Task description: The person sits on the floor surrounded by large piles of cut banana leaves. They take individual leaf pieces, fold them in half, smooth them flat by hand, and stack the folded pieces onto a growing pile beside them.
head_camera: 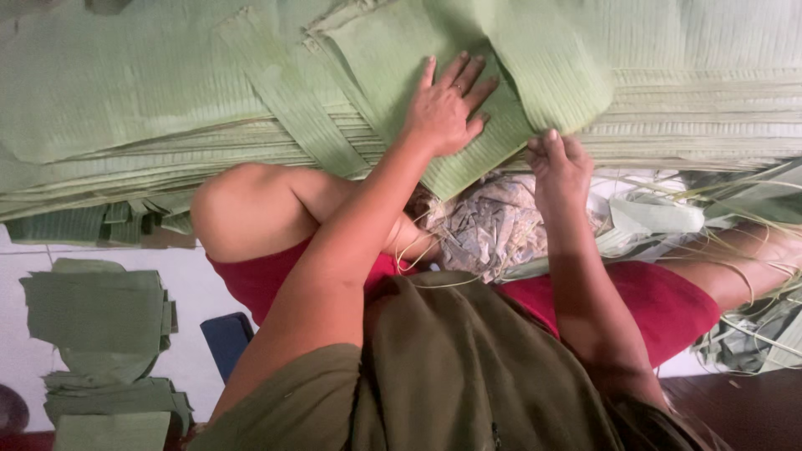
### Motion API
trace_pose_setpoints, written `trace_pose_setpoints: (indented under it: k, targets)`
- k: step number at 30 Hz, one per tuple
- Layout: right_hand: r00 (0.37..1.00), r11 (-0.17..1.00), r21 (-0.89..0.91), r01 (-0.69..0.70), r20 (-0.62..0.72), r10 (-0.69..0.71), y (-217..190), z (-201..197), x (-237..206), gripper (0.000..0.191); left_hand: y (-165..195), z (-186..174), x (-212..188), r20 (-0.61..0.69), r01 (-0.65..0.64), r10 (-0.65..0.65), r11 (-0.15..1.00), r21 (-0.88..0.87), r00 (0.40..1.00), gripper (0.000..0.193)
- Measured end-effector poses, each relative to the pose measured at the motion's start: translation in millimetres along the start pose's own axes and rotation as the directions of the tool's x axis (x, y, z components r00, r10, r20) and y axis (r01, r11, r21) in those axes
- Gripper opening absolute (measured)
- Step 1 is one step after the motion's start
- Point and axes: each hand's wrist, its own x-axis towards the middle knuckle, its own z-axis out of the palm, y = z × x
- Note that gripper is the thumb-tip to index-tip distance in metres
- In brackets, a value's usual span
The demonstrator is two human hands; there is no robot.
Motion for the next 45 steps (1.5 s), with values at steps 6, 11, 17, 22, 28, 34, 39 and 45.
trace_pose_setpoints:
  k: [6, 11, 17, 22, 28, 34, 39, 45]
  targets:
    - [0.989, 0.997, -0.078, 0.016, -0.145, -0.027, -41.3, -45.0, -80.7, 0.015, -5.1, 7.8, -0.6, 0.01, -0.005, 0.005, 1.0, -0.004, 1.0, 0.06]
    - [0.94, 0.927, -0.161, 0.338, 0.015, -0.34, -120.5, -92.9, -136.0, 0.014, -6.9, 13.5, -0.6, -0.051, -0.022, 0.02, 0.999, -0.023, 0.998, 0.06]
    - [0.971, 0.995, 0.037, 0.089, -0.225, -0.079, -138.8, -24.5, -166.3, 0.016, 8.8, -10.2, -9.9, -0.104, -0.151, 0.145, 0.987, -0.056, 0.984, 0.063]
    - [0.986, 0.966, -0.259, 0.003, 0.164, 0.041, -67.5, 42.0, -120.1, 0.02, 51.3, -11.9, -37.4, 0.203, 0.179, 0.172, 0.144, -0.973, 0.964, 0.072]
    - [0.917, 0.652, -0.758, 0.023, 0.276, 0.289, -41.9, 48.3, -114.4, 0.022, 9.5, -2.5, -23.7, 0.214, 0.077, -0.35, -0.365, -0.928, 0.912, 0.059]
    - [0.958, 0.134, -0.991, 0.016, 0.053, 0.28, -76.6, 4.3, -101.2, 0.031, -19.5, -2.6, -36.2, 0.029, -0.058, -0.412, -0.197, -0.979, 0.911, 0.044]
    - [0.97, -0.611, -0.778, -0.147, -0.236, 0.067, -131.4, -40.2, -80.2, 0.042, -53.4, -38.0, -43.9, 0.203, 0.061, -0.323, -0.402, -0.914, 0.924, 0.037]
    - [0.922, 0.784, -0.598, 0.167, 0.377, 0.092, -82.2, 18.8, -77.6, 0.06, -38.4, -41.2, -49.1, 0.094, 0.055, -0.041, -0.556, -0.83, 0.995, 0.039]
